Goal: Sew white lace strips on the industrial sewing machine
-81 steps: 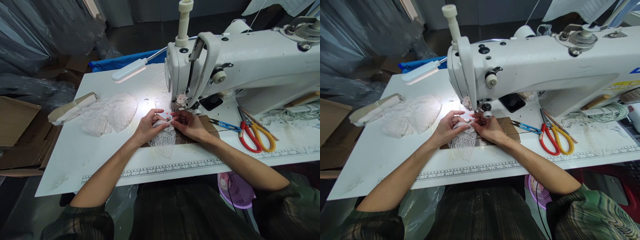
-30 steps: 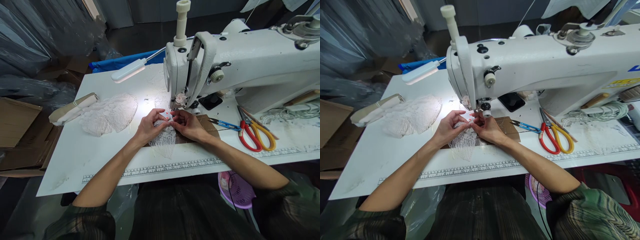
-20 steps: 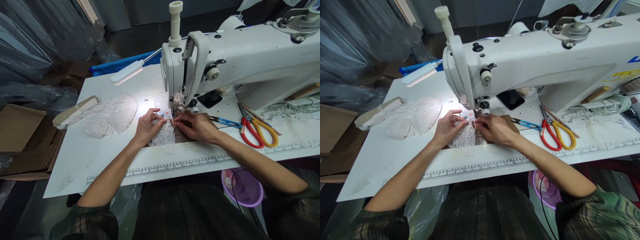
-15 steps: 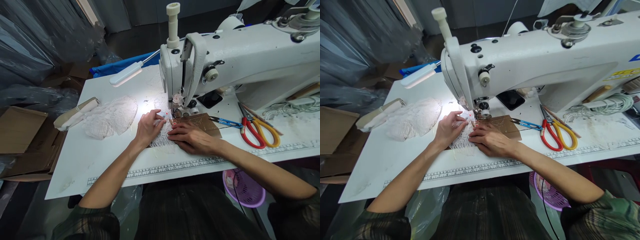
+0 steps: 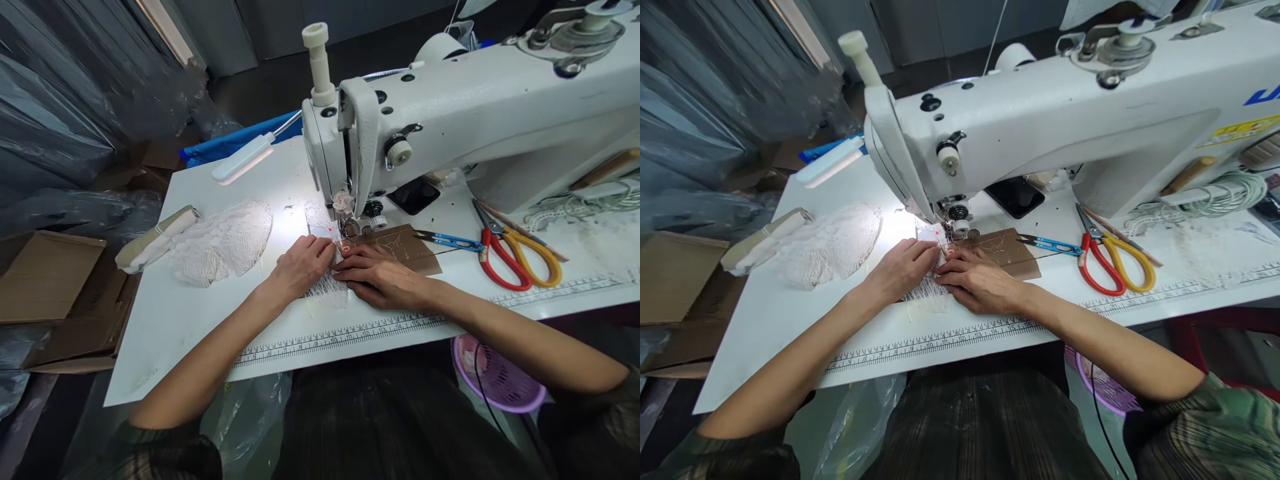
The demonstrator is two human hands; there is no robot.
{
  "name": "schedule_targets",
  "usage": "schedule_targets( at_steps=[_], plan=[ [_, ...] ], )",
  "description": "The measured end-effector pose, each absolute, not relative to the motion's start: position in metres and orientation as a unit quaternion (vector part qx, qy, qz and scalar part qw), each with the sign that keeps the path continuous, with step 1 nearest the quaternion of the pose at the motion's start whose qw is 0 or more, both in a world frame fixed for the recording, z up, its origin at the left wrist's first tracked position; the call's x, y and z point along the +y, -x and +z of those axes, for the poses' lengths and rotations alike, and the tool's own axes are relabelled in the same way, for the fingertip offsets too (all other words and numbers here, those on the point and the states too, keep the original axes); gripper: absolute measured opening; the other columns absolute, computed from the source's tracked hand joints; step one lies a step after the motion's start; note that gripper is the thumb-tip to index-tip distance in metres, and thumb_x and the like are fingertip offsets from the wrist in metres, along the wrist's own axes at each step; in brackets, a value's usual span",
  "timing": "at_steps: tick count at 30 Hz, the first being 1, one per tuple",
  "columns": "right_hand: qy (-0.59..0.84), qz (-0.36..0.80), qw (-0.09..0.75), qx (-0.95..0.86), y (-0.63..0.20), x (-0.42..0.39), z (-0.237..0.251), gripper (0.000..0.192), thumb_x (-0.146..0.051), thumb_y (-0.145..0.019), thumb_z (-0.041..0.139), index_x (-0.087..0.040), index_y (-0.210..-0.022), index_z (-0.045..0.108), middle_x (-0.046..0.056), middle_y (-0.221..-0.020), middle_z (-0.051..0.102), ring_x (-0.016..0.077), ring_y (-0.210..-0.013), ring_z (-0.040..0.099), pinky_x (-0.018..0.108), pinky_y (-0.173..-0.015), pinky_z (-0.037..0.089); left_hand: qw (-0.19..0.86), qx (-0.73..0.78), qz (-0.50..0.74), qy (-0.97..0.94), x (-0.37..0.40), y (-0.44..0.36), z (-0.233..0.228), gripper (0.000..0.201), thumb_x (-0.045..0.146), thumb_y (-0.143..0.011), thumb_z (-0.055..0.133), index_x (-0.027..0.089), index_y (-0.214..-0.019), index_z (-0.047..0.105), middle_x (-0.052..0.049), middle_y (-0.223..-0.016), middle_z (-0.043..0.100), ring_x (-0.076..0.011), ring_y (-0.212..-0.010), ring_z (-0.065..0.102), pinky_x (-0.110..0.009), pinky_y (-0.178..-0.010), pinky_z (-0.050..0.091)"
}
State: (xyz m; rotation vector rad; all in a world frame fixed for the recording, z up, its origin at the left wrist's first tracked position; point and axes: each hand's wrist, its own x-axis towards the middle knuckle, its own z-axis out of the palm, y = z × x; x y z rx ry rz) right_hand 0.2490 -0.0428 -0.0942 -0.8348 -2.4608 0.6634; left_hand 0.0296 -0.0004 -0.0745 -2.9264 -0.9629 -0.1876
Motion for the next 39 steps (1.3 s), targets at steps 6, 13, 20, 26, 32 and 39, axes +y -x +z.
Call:
schedule_targets(
  at_steps=[6, 13, 20, 26, 32, 39],
  plan=[
    [0.303, 0.278, 0.245, -0.878, -0.252, -0.039, -0.091, 0.03, -0.023, -0.094, 0.054, -0.021, -0.121, 0.068, 0.007, -0.127, 0.066, 0.0276, -0.129, 0.05, 0.055, -0.111, 0.037, 0.072, -0.297, 0.003, 0.952, -0.012, -0.025, -0.065, 0.036, 0.026, -0.102, 0.036, 0.007, -0.129, 0.051, -0.021, -0.131, 0.057, -0.0307, -0.103, 0.056, -0.044, -0.082, 0.04],
    [0.335, 0.24, 0.252, -0.875, -0.275, -0.014, -0.084, 0.029, -0.018, -0.089, 0.05, -0.021, -0.108, 0.072, 0.009, -0.111, 0.068, 0.0232, -0.101, 0.063, 0.039, -0.09, 0.051, 0.06, -0.335, 0.004, 0.94, -0.02, -0.021, -0.071, 0.044, 0.031, -0.102, 0.035, 0.007, -0.137, 0.047, -0.022, -0.141, 0.052, -0.0335, -0.113, 0.052, -0.046, -0.09, 0.039],
    [0.301, 0.106, 0.188, -0.929, -0.272, -0.007, -0.09, 0.027, -0.025, -0.092, 0.049, -0.021, -0.108, 0.071, 0.013, -0.107, 0.062, 0.0245, -0.09, 0.057, 0.039, -0.08, 0.047, 0.006, -0.353, -0.048, 0.934, -0.014, -0.028, -0.07, 0.043, 0.033, -0.101, 0.039, 0.014, -0.138, 0.05, -0.018, -0.143, 0.051, -0.0321, -0.113, 0.053, -0.048, -0.094, 0.038],
    [0.295, 0.165, 0.232, -0.912, -0.274, -0.015, -0.092, 0.032, -0.024, -0.092, 0.049, -0.03, -0.115, 0.072, 0.01, -0.108, 0.062, 0.0262, -0.099, 0.056, 0.043, -0.087, 0.046, 0.006, -0.331, -0.034, 0.943, -0.009, -0.026, -0.069, 0.047, 0.036, -0.101, 0.039, 0.014, -0.142, 0.047, -0.018, -0.145, 0.05, -0.0334, -0.115, 0.054, -0.051, -0.098, 0.036],
    [0.314, 0.147, 0.209, -0.915, -0.269, -0.021, -0.091, 0.03, -0.026, -0.09, 0.054, -0.032, -0.113, 0.072, 0.01, -0.11, 0.062, 0.0295, -0.103, 0.053, 0.049, -0.092, 0.044, -0.011, -0.311, -0.014, 0.95, -0.007, -0.023, -0.065, 0.051, 0.043, -0.098, 0.043, 0.015, -0.142, 0.047, -0.019, -0.149, 0.046, -0.0373, -0.122, 0.051, -0.056, -0.104, 0.031],
    [0.313, 0.121, 0.209, -0.919, -0.269, -0.023, -0.091, 0.027, -0.03, -0.091, 0.054, -0.029, -0.11, 0.072, 0.01, -0.107, 0.063, 0.0282, -0.102, 0.053, 0.047, -0.091, 0.044, -0.007, -0.299, -0.003, 0.954, -0.002, -0.019, -0.066, 0.053, 0.044, -0.099, 0.04, 0.014, -0.142, 0.046, -0.02, -0.15, 0.045, -0.0362, -0.119, 0.051, -0.053, -0.1, 0.033]
  ],
)
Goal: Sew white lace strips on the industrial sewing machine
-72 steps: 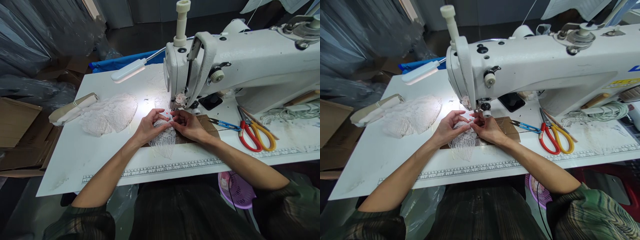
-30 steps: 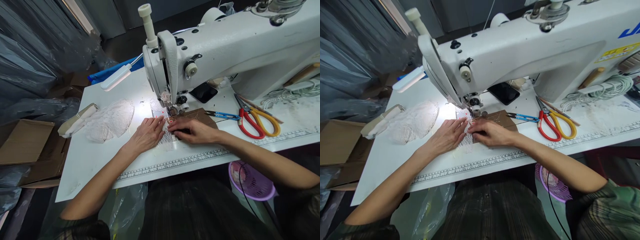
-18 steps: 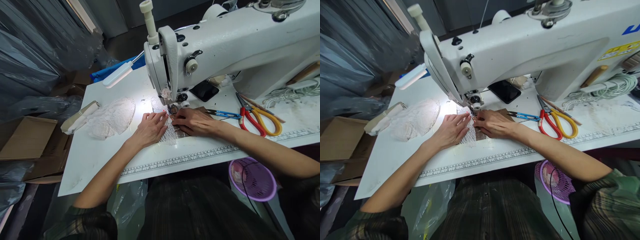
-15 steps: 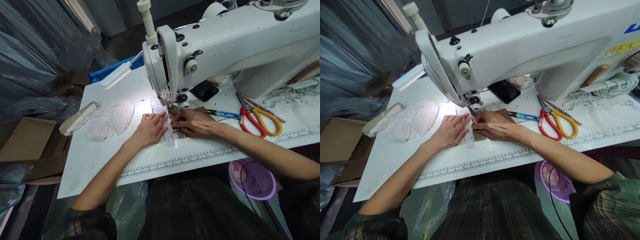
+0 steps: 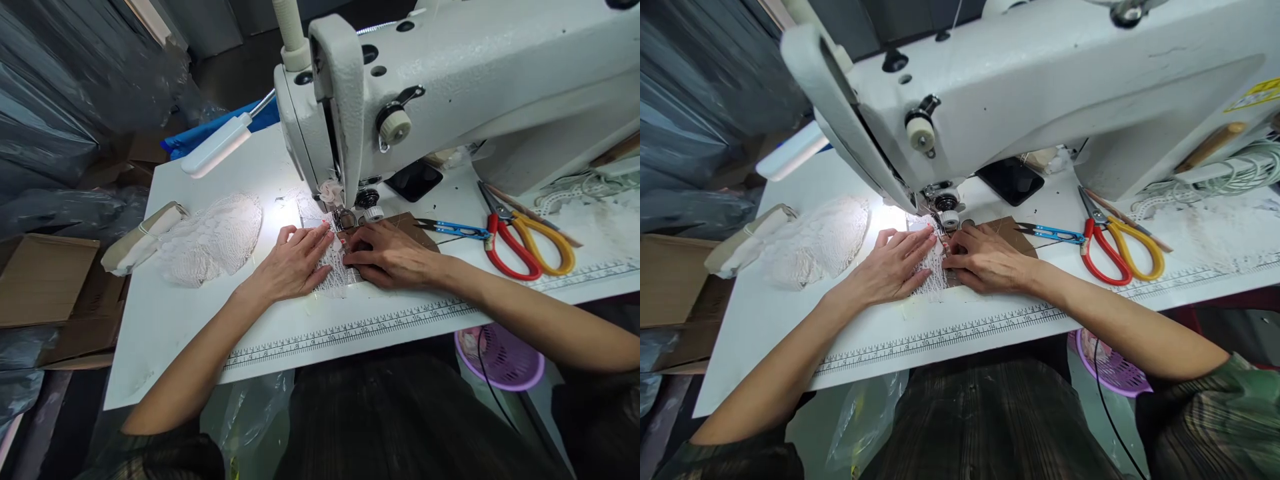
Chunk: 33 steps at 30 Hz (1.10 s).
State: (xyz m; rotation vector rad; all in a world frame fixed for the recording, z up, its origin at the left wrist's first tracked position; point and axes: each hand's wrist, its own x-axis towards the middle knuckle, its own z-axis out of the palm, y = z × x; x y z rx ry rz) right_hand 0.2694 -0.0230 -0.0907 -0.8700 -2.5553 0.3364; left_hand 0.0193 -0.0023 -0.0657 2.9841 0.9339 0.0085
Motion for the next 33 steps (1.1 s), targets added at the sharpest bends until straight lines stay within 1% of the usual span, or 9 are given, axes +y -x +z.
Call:
schedule_targets(
  at_steps=[4, 6, 8, 11, 13, 17, 20, 27, 33],
  plan=[
    [0.309, 0.113, 0.218, -0.919, -0.269, -0.025, -0.09, 0.027, -0.026, -0.089, 0.055, -0.025, -0.108, 0.074, 0.012, -0.105, 0.064, 0.0288, -0.1, 0.055, 0.047, -0.088, 0.045, -0.002, 0.318, 0.03, -0.948, -0.002, -0.026, -0.064, 0.052, 0.048, -0.1, 0.039, 0.013, -0.136, 0.052, -0.019, -0.143, 0.053, -0.0347, -0.112, 0.055, -0.053, -0.099, 0.032],
    [0.311, 0.13, 0.223, -0.915, -0.27, -0.024, -0.089, 0.027, -0.025, -0.089, 0.055, -0.025, -0.109, 0.074, 0.011, -0.106, 0.064, 0.0284, -0.101, 0.056, 0.046, -0.089, 0.046, -0.004, 0.331, 0.042, -0.943, -0.002, -0.03, -0.063, 0.045, 0.043, -0.101, 0.038, 0.015, -0.132, 0.056, -0.016, -0.138, 0.058, -0.0324, -0.107, 0.057, -0.053, -0.101, 0.03],
    [0.312, 0.17, 0.239, -0.903, -0.273, -0.021, -0.089, 0.029, -0.023, -0.09, 0.053, -0.025, -0.11, 0.073, 0.01, -0.109, 0.065, 0.0262, -0.103, 0.058, 0.043, -0.09, 0.048, -0.004, 0.342, 0.049, -0.939, -0.003, -0.033, -0.065, 0.04, 0.037, -0.101, 0.038, 0.017, -0.129, 0.058, -0.015, -0.136, 0.06, -0.0312, -0.104, 0.058, -0.054, -0.102, 0.029],
    [0.315, 0.215, 0.261, -0.886, -0.277, -0.013, -0.088, 0.034, -0.02, -0.09, 0.05, -0.024, -0.116, 0.071, 0.008, -0.111, 0.066, 0.0216, -0.099, 0.061, 0.036, -0.088, 0.051, -0.003, 0.35, 0.06, -0.935, -0.006, -0.034, -0.069, 0.038, 0.033, -0.1, 0.041, 0.017, -0.129, 0.058, -0.015, -0.138, 0.059, -0.0321, -0.105, 0.059, -0.056, -0.102, 0.029],
    [0.312, 0.201, 0.252, -0.894, -0.277, -0.009, -0.088, 0.036, -0.02, -0.09, 0.05, -0.024, -0.119, 0.07, 0.009, -0.111, 0.066, 0.0213, -0.096, 0.061, 0.035, -0.084, 0.052, -0.006, 0.352, 0.065, -0.934, -0.007, -0.033, -0.073, 0.038, 0.032, -0.099, 0.042, 0.016, -0.13, 0.057, -0.016, -0.138, 0.058, -0.0331, -0.108, 0.058, -0.056, -0.102, 0.03],
    [0.296, 0.14, 0.22, -0.919, -0.273, -0.009, -0.09, 0.034, -0.022, -0.091, 0.051, -0.023, -0.118, 0.071, 0.011, -0.11, 0.063, 0.0234, -0.098, 0.059, 0.038, -0.084, 0.052, -0.023, 0.357, 0.057, -0.932, -0.009, -0.032, -0.075, 0.041, 0.034, -0.1, 0.04, 0.013, -0.132, 0.055, -0.018, -0.141, 0.055, -0.034, -0.109, 0.058, -0.055, -0.097, 0.034],
    [0.299, 0.132, 0.22, -0.919, -0.271, -0.012, -0.093, 0.034, -0.022, -0.092, 0.05, -0.023, -0.119, 0.071, 0.011, -0.11, 0.061, 0.0232, -0.098, 0.057, 0.04, -0.086, 0.052, -0.041, 0.354, 0.039, -0.934, -0.008, -0.032, -0.073, 0.042, 0.036, -0.102, 0.037, 0.012, -0.132, 0.054, -0.018, -0.143, 0.054, -0.0331, -0.109, 0.058, -0.053, -0.095, 0.036],
    [0.314, 0.142, 0.234, -0.909, -0.271, -0.016, -0.096, 0.035, -0.021, -0.092, 0.052, -0.02, -0.122, 0.069, 0.014, -0.113, 0.059, 0.0264, -0.106, 0.054, 0.045, -0.092, 0.051, -0.052, 0.354, 0.054, -0.932, -0.011, -0.032, -0.073, 0.045, 0.036, -0.102, 0.038, 0.009, -0.135, 0.053, -0.018, -0.145, 0.052, -0.0318, -0.116, 0.057, -0.054, -0.102, 0.032],
    [0.327, 0.15, 0.242, -0.901, -0.268, -0.019, -0.096, 0.034, -0.021, -0.093, 0.052, -0.023, -0.123, 0.068, 0.013, -0.11, 0.059, 0.0256, -0.104, 0.054, 0.044, -0.089, 0.05, -0.041, 0.356, 0.04, -0.933, -0.007, -0.034, -0.072, 0.046, 0.037, -0.103, 0.036, 0.01, -0.136, 0.054, -0.017, -0.148, 0.049, -0.0321, -0.119, 0.056, -0.056, -0.106, 0.028]
  ],
)
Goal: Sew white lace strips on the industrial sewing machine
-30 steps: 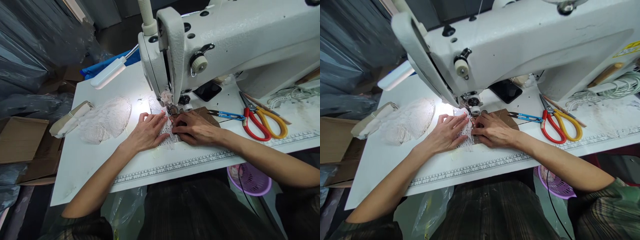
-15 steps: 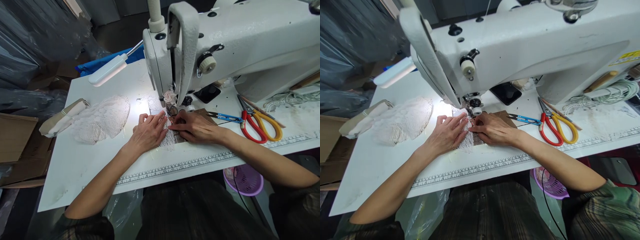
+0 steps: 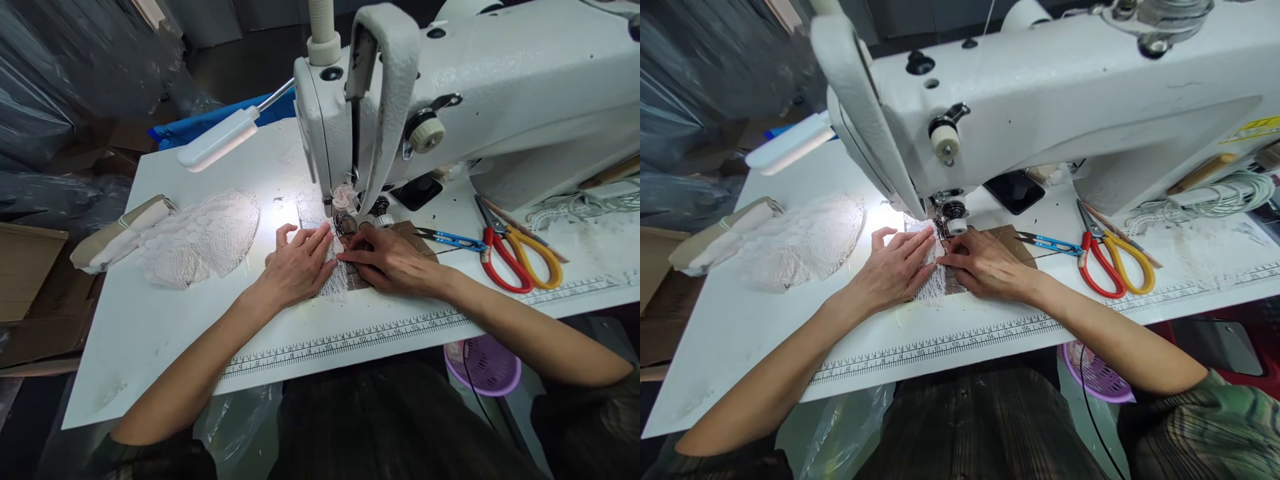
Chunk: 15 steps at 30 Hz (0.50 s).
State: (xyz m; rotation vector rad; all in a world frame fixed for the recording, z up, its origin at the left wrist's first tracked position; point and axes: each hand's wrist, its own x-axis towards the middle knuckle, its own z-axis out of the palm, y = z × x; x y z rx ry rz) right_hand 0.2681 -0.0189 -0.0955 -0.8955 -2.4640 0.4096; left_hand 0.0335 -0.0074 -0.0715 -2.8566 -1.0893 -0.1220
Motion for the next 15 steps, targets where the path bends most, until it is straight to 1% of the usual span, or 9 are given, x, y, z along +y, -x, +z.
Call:
schedule_targets(
  at_steps=[5, 12, 15],
  plan=[
    [0.338, 0.15, 0.256, -0.893, -0.2658, -0.0205, -0.0972, 0.03, -0.022, -0.094, 0.053, -0.024, -0.117, 0.071, 0.012, -0.109, 0.06, 0.0251, -0.101, 0.054, 0.045, -0.089, 0.049, 0.039, -0.343, -0.037, 0.938, -0.0018, -0.0315, -0.0715, 0.048, 0.038, -0.104, 0.031, 0.011, -0.137, 0.052, -0.015, -0.151, 0.046, -0.0309, -0.121, 0.055, -0.056, -0.108, 0.026],
    [0.338, 0.156, 0.286, -0.883, -0.2642, -0.021, -0.1019, 0.028, -0.023, -0.093, 0.054, -0.023, -0.114, 0.072, 0.012, -0.108, 0.059, 0.0246, -0.101, 0.054, 0.045, -0.089, 0.05, 0.017, -0.341, -0.069, 0.937, -0.0014, -0.0294, -0.0769, 0.048, 0.039, -0.103, 0.032, 0.012, -0.138, 0.052, -0.015, -0.151, 0.046, -0.0308, -0.123, 0.054, -0.056, -0.109, 0.025],
    [0.341, 0.167, 0.296, -0.877, -0.2644, -0.0217, -0.1034, 0.028, -0.024, -0.093, 0.055, -0.024, -0.115, 0.072, 0.011, -0.109, 0.059, 0.0239, -0.101, 0.055, 0.045, -0.09, 0.05, 0.005, -0.342, -0.08, 0.936, -0.0003, -0.0286, -0.0782, 0.047, 0.039, -0.103, 0.034, 0.014, -0.138, 0.052, -0.013, -0.151, 0.046, -0.0304, -0.124, 0.054, -0.057, -0.109, 0.026]
  ],
)
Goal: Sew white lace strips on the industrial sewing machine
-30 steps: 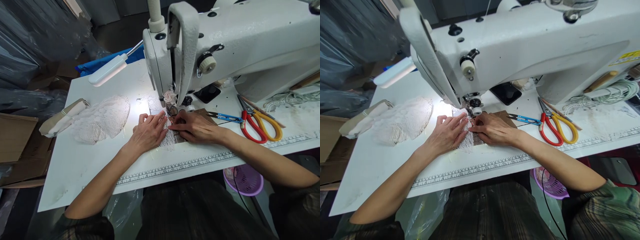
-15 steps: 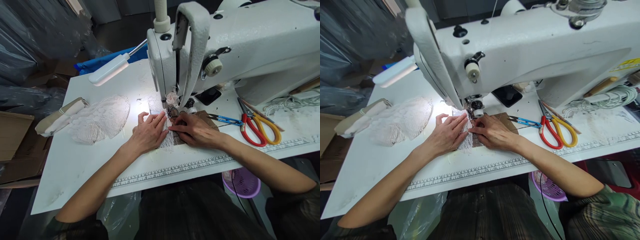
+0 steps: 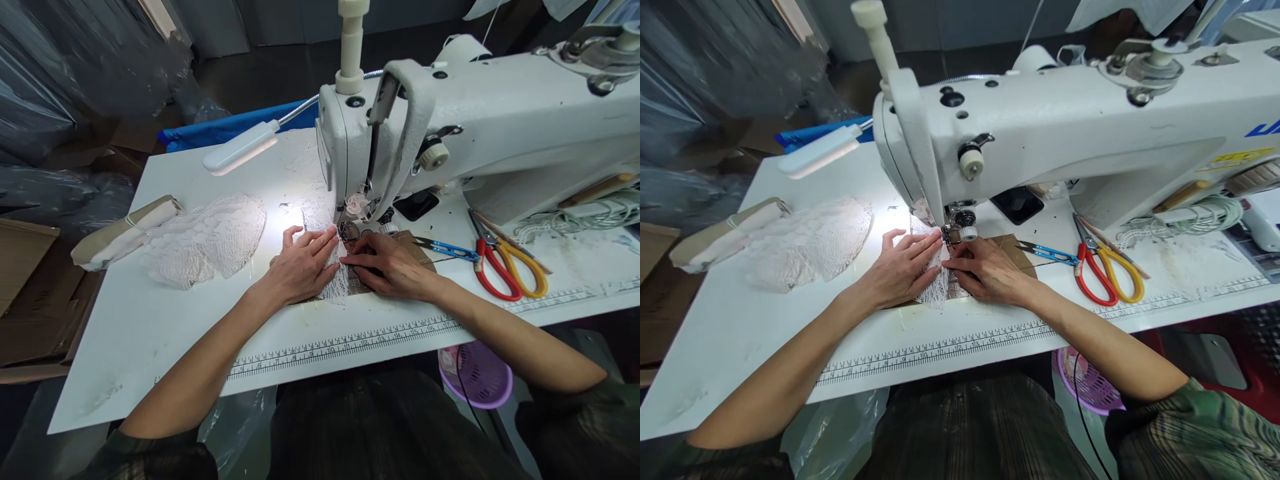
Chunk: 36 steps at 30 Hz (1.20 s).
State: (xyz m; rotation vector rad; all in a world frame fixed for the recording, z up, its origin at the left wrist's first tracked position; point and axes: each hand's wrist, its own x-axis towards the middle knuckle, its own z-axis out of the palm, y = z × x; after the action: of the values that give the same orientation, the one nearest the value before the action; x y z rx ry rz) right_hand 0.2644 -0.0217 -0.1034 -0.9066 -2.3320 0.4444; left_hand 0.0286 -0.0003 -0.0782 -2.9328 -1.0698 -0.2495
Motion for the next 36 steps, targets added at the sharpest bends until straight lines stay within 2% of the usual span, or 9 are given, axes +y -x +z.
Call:
schedule_targets(
  at_steps=[8, 15, 28, 36],
  plan=[
    [0.352, 0.189, 0.296, -0.868, -0.2645, -0.0225, -0.1042, 0.029, -0.025, -0.092, 0.057, -0.024, -0.118, 0.07, 0.01, -0.11, 0.058, 0.0235, -0.103, 0.055, 0.045, -0.092, 0.05, -0.011, -0.331, -0.087, 0.94, 0.0039, -0.0252, -0.0763, 0.047, 0.041, -0.101, 0.036, 0.02, -0.14, 0.052, -0.01, -0.151, 0.048, -0.0298, -0.123, 0.054, -0.059, -0.112, 0.021],
    [0.358, 0.205, 0.289, -0.864, -0.2647, -0.0225, -0.1043, 0.03, -0.025, -0.091, 0.058, -0.025, -0.119, 0.07, 0.01, -0.112, 0.058, 0.0238, -0.105, 0.056, 0.045, -0.094, 0.048, -0.001, -0.326, -0.074, 0.943, 0.0047, -0.0265, -0.0728, 0.05, 0.043, -0.101, 0.034, 0.015, -0.138, 0.054, -0.013, -0.15, 0.048, -0.0301, -0.121, 0.055, -0.06, -0.113, 0.02],
    [0.339, 0.183, 0.287, -0.877, -0.2664, -0.0201, -0.1032, 0.032, -0.022, -0.091, 0.057, -0.027, -0.12, 0.07, 0.009, -0.108, 0.059, 0.0226, -0.101, 0.056, 0.043, -0.09, 0.051, 0.007, -0.339, -0.067, 0.938, -0.0018, -0.0327, -0.071, 0.048, 0.038, -0.1, 0.035, 0.014, -0.137, 0.054, -0.016, -0.149, 0.048, -0.032, -0.122, 0.055, -0.062, -0.113, 0.021],
    [0.348, 0.181, 0.302, -0.869, -0.2653, -0.0227, -0.1062, 0.029, -0.023, -0.094, 0.055, -0.025, -0.119, 0.07, 0.01, -0.11, 0.058, 0.0236, -0.104, 0.055, 0.045, -0.092, 0.05, 0.006, -0.356, -0.065, 0.932, -0.0026, -0.0343, -0.0736, 0.047, 0.038, -0.102, 0.034, 0.015, -0.138, 0.053, -0.014, -0.149, 0.048, -0.0309, -0.127, 0.053, -0.065, -0.116, 0.014]
  ],
)
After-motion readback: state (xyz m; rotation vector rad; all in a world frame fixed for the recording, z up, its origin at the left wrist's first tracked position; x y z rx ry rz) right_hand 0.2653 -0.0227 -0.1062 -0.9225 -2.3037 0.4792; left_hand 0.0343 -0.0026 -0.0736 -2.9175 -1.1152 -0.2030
